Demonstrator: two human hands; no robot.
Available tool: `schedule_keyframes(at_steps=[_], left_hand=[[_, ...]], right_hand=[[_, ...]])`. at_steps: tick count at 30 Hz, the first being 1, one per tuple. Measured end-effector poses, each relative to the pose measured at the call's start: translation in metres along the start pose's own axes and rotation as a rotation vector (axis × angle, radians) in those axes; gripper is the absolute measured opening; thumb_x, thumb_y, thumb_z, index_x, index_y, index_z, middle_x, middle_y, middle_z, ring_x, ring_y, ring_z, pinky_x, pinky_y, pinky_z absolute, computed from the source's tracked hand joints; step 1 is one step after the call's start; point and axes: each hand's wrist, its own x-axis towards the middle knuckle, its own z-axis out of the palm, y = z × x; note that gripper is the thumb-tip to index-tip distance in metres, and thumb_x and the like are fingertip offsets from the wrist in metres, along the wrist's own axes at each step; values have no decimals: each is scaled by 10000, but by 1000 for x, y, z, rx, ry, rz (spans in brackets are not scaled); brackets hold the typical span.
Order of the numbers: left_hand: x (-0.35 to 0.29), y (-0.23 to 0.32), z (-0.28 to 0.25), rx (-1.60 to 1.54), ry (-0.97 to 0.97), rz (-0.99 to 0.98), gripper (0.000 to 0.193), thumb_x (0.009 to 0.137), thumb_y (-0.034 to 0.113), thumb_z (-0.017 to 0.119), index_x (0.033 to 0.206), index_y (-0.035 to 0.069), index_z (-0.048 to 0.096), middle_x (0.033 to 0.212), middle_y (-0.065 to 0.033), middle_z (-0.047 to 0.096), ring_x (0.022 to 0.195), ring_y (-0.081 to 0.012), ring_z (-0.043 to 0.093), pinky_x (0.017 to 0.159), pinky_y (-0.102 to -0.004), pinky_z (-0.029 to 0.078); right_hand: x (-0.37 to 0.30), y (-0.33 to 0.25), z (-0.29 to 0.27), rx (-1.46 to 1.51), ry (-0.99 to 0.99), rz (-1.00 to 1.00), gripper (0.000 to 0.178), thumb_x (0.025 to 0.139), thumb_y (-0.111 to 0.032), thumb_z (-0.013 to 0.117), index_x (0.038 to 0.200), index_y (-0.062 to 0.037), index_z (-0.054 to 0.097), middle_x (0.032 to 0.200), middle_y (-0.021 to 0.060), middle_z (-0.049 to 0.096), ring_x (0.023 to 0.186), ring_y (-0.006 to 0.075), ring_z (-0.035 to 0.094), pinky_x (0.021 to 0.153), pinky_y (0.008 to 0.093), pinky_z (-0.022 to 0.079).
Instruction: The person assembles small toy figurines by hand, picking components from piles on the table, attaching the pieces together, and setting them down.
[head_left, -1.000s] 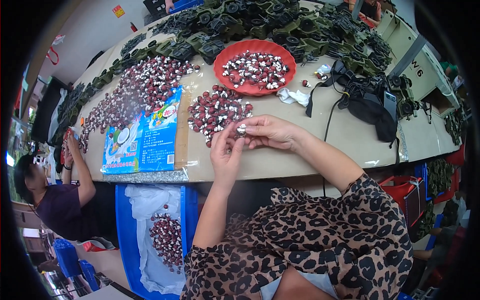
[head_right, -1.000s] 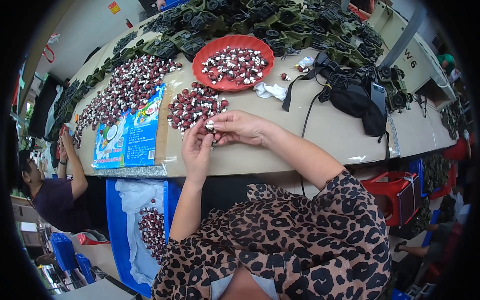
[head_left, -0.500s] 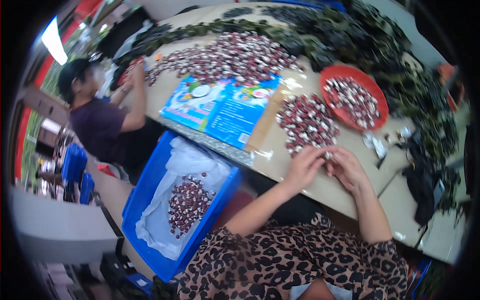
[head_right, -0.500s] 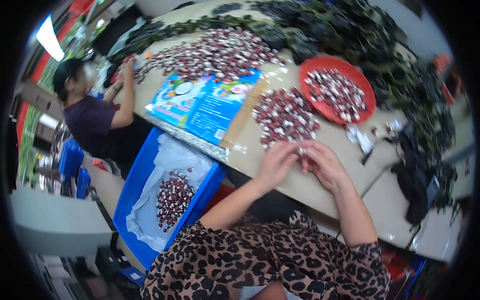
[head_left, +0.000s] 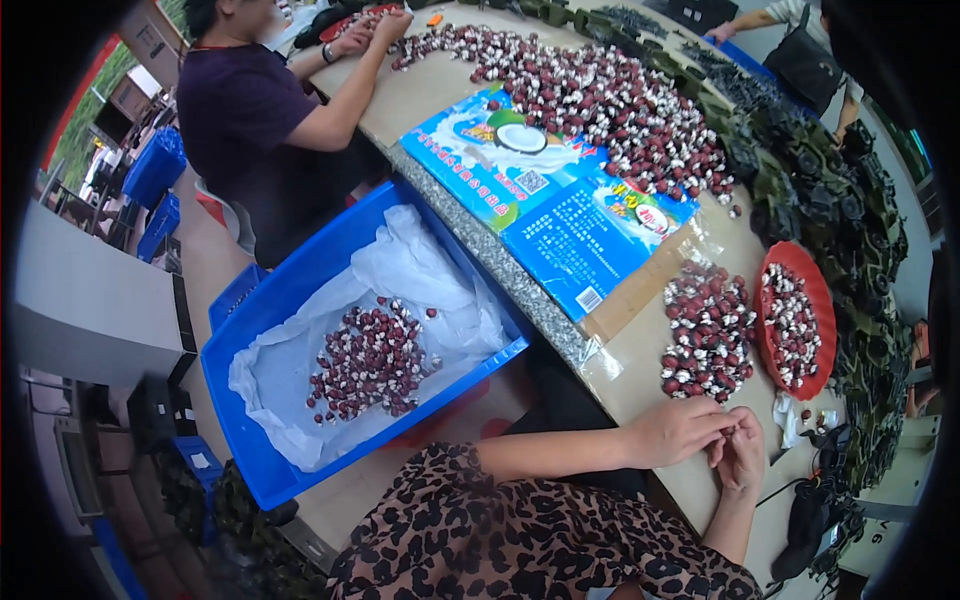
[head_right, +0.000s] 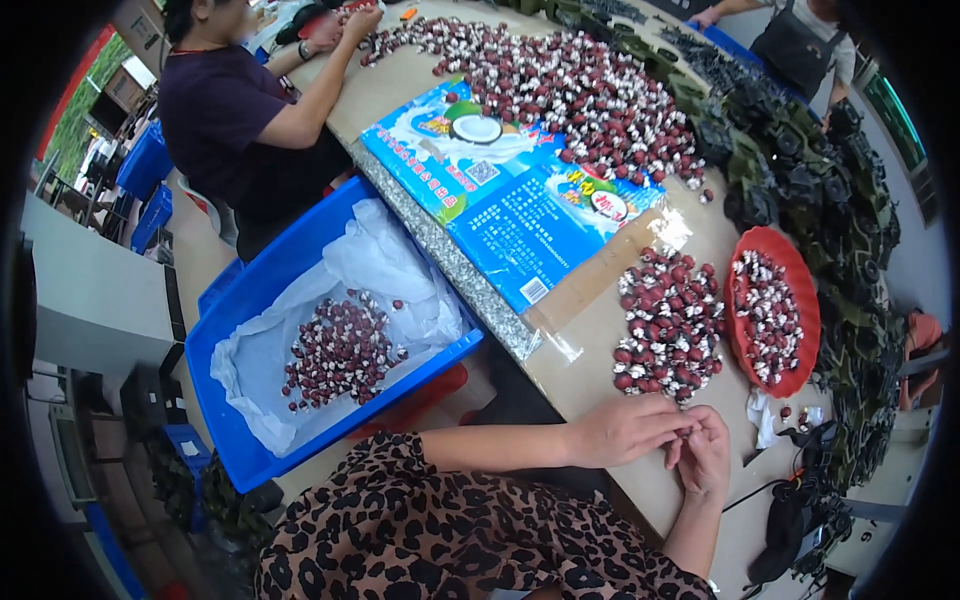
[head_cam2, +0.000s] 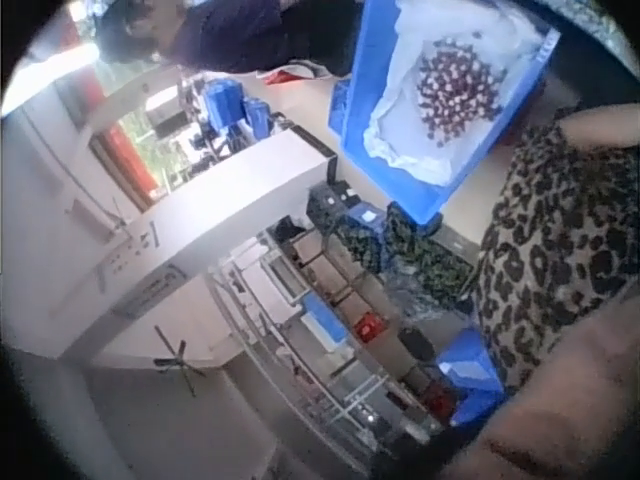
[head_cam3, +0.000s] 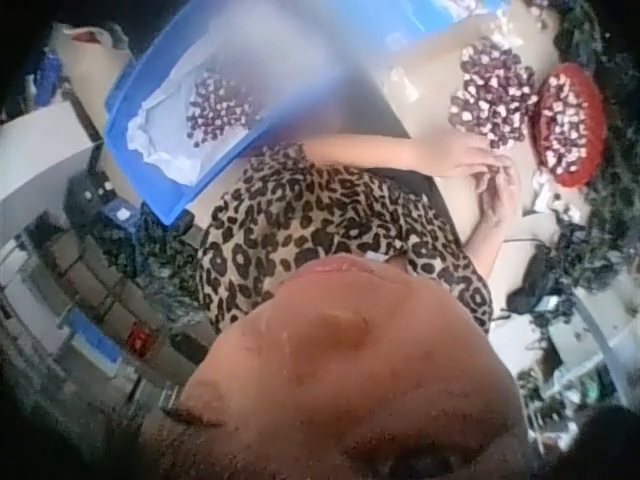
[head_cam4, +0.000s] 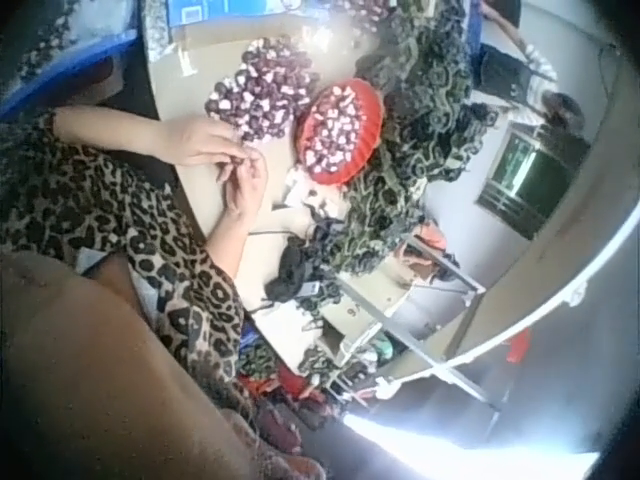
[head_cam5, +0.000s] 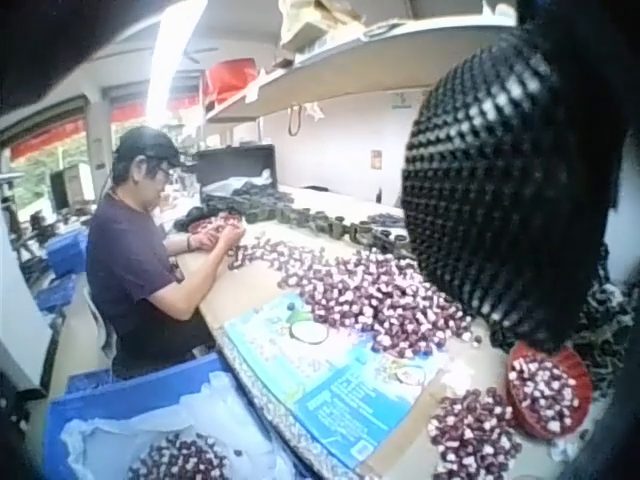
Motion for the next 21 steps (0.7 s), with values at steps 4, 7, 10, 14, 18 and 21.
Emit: schedule_keyframes(at_steps=[4,7,10,14,18,21], left_hand=[[4,-3,-5,0,-28,-10,371,714,38,580,1074,-3,498,821,-82,490,740,-212,516,628,-299,441],[6,-9,-5,-32,-12,-9,378,719,35,580,1086,0,495,816,-78,484,731,-205,511,620,-290,440],[12,-7,-2,-69,-18,-29,372,725,27,581,1085,-4,494,805,-80,486,709,-212,516,611,-293,443],[6,7,-5,-67,17,-68,353,733,18,578,1075,-13,495,810,-95,507,697,-231,529,609,-305,447],[-1,3,0,-68,47,-87,327,741,12,571,1062,-9,507,824,-115,531,703,-245,542,619,-314,449],[1,7,5,-51,1,-110,312,751,14,559,1059,-3,519,826,-117,542,724,-241,543,636,-305,446]], right_hand=[[1,-1,-5,63,-19,18,292,777,-189,598,912,25,453,704,101,554,455,162,542,367,241,446],[9,0,-9,94,-47,33,281,774,-178,598,899,26,451,700,108,553,460,174,547,370,249,451],[8,-3,-6,121,-59,24,255,775,-158,588,891,26,454,704,105,555,463,173,548,370,254,453],[2,-2,4,168,-51,29,252,776,-149,581,905,28,458,728,93,562,460,171,545,378,253,456],[-5,2,8,168,-16,40,239,791,-144,566,937,15,464,766,76,567,478,152,540,391,231,455],[-13,2,3,156,-2,11,231,814,-146,539,977,2,470,806,76,570,514,132,541,388,210,441]])
